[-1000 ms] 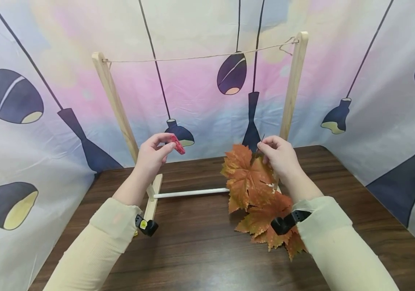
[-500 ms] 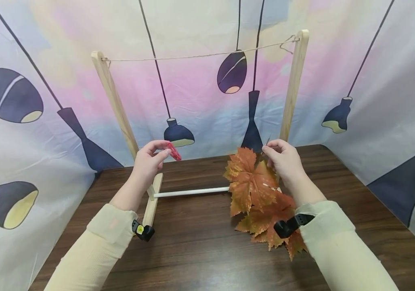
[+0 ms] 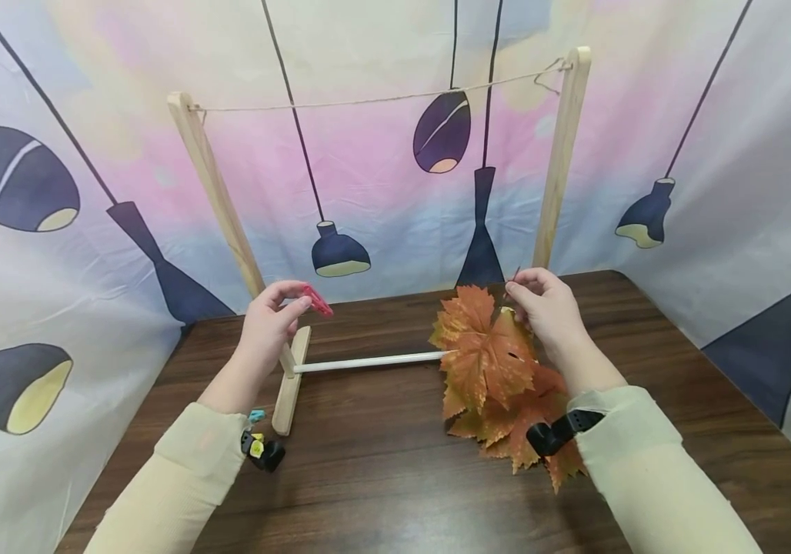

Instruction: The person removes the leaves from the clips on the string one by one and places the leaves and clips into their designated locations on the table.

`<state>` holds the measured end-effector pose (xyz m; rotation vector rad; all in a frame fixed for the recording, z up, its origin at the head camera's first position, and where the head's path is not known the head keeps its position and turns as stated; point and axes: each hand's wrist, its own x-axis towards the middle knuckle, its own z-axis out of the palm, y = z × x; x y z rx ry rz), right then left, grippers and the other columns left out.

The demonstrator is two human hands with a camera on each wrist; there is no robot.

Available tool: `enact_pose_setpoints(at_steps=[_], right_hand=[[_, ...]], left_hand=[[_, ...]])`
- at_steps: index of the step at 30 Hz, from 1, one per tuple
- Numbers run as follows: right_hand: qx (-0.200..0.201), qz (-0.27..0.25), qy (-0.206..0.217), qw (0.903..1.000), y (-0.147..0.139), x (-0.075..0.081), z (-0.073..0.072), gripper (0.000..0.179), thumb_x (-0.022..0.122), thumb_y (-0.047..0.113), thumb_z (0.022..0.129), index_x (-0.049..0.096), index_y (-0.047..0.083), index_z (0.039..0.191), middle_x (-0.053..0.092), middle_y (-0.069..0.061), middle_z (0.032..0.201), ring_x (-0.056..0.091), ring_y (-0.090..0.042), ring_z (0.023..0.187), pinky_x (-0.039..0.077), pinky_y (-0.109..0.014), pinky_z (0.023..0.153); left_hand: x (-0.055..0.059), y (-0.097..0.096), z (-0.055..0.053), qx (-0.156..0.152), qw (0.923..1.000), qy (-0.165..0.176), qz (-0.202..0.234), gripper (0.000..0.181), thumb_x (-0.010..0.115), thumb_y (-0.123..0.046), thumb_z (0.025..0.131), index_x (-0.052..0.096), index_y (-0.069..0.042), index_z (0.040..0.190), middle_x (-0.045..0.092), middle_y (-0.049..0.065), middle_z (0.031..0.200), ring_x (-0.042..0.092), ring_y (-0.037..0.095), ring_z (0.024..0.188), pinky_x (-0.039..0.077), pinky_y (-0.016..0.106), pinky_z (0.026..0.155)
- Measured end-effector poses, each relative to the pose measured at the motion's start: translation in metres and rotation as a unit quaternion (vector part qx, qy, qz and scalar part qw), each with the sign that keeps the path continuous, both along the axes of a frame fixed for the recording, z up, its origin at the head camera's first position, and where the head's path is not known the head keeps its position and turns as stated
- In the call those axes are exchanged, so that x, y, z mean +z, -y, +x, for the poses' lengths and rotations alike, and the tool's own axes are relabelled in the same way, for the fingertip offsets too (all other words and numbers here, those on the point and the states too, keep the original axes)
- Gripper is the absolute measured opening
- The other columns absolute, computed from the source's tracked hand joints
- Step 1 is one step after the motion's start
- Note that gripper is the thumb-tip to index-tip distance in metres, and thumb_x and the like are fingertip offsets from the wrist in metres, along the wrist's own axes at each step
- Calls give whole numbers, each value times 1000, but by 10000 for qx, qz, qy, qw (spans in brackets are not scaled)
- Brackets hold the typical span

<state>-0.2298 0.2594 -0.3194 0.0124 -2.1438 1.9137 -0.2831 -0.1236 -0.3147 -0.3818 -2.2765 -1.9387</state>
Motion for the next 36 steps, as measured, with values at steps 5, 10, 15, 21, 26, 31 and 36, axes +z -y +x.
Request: enact_pose_setpoints(at_steps=[5,10,15,21,26,31,36], right_hand=[[-32,77,36,10000,-2,-4,0,14,61,21,93,53,13,102,64,7,81,50,-9,58,42,-23,51],[-82,-36,74,9999,-4,-7,-1,16,61,19,92,53,12,104,64,6,80,50,-9,57,42,-23,50],[-68,-165,59,9998,-5,-11,0,14,61,16,92,52,13,103,64,8,77,50,-8,55,41,-23,48],[-120,-96,76,9999,-5,-15,1,16,61,16,92,51,13,104,64,9,77,50,-8,54,41,-22,47],[-145,-152,98,9997,-7,-20,-1,18,61,16,92,50,11,106,64,6,80,50,-8,54,42,-22,47],[-83,-230,104,9996,-10,-25,1,18,61,16,92,49,12,106,63,4,82,50,-8,55,42,-21,48],[-49,-354,145,9993,-13,-29,3,17,61,16,92,50,14,104,64,5,79,50,-7,54,42,-22,48]], left_hand=[[-7,9,1,108,9998,130,125,29,64,-17,90,58,-6,117,57,-2,97,36,10,55,31,22,49],[-18,18,3,225,9995,148,179,28,63,-14,91,57,-5,116,58,-3,93,33,10,49,29,22,46],[-28,25,6,265,9988,324,257,26,64,-15,90,58,-6,114,58,-4,90,33,9,46,31,22,44],[-34,31,9,182,9989,408,121,24,63,-15,91,58,-4,112,57,-2,86,36,10,48,32,23,45],[-40,35,10,141,9992,382,-35,25,62,-13,91,58,-2,113,58,-2,89,40,10,55,37,25,50],[-46,39,13,210,9987,458,-86,24,62,-10,91,58,-2,113,59,-3,90,39,10,54,35,23,47],[-50,44,18,233,9981,561,-113,26,63,-11,90,57,0,114,58,-1,91,37,9,51,34,23,47]])
